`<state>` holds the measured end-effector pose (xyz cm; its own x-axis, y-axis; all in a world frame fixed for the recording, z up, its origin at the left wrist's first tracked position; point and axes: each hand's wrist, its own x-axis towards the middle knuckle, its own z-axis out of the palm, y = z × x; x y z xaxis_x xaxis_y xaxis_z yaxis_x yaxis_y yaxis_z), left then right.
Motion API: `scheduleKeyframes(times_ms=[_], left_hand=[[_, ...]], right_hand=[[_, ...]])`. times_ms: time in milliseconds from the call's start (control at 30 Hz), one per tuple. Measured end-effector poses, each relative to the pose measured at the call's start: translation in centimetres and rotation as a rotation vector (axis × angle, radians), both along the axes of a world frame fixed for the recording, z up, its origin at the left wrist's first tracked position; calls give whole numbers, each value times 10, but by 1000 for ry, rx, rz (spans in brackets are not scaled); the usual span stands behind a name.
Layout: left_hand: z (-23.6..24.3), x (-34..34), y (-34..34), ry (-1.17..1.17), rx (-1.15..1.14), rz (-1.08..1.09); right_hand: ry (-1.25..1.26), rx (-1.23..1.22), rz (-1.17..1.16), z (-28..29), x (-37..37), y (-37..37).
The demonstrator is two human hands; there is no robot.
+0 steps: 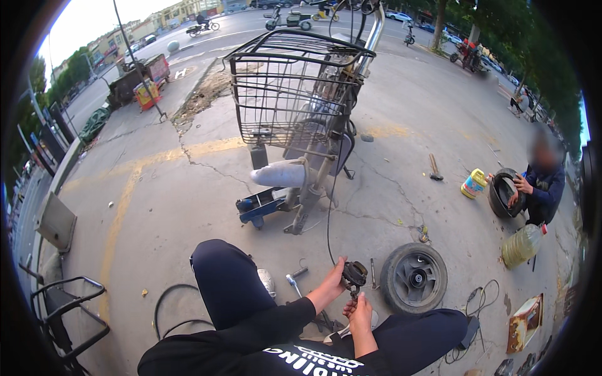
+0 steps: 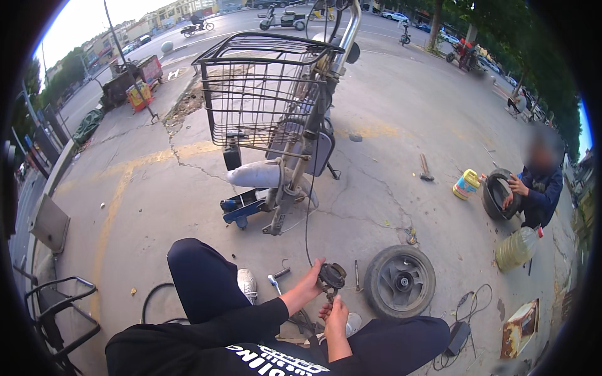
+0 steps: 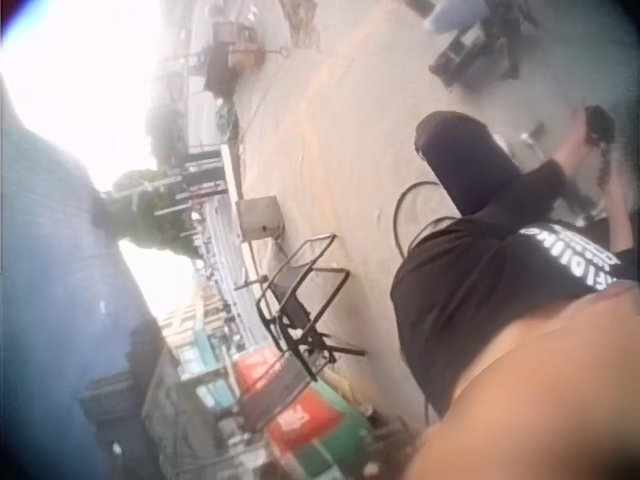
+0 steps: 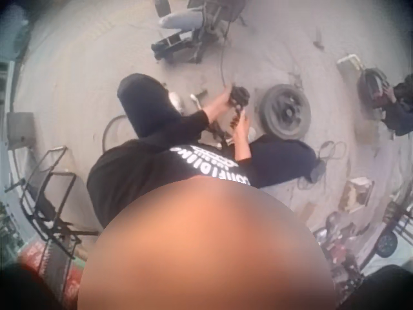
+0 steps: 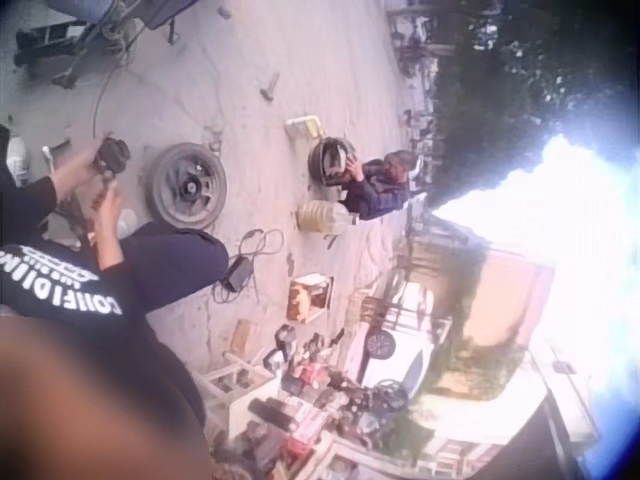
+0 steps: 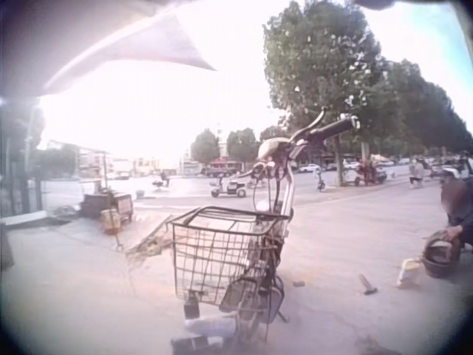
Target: The person removes the front wheel of a scooter, detaches the brake assembly, and inspects the brake drum. They handle the wheel, brake caliper, and drum while sitting on the ground in an outdoor repair area.
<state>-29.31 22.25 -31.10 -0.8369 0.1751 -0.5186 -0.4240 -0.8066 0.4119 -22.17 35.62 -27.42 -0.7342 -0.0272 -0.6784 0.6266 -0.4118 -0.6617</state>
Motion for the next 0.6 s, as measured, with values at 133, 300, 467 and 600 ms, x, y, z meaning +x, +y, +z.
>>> scheduleKeyframes(times_ms=[133,300,467,600], left_hand=[[-9,-1,-1,12,36,27],[-9,-2,0,-32,7,50],[-2,-2,2,-9,15,52],[-6,-3,1,5,38,58]], right_hand=[[233,158,22,-22,2,-1],[99,72,-44,6,0,-8],[132,71,62,-14,-2,4],[308,165,-31,-19,1,-6]])
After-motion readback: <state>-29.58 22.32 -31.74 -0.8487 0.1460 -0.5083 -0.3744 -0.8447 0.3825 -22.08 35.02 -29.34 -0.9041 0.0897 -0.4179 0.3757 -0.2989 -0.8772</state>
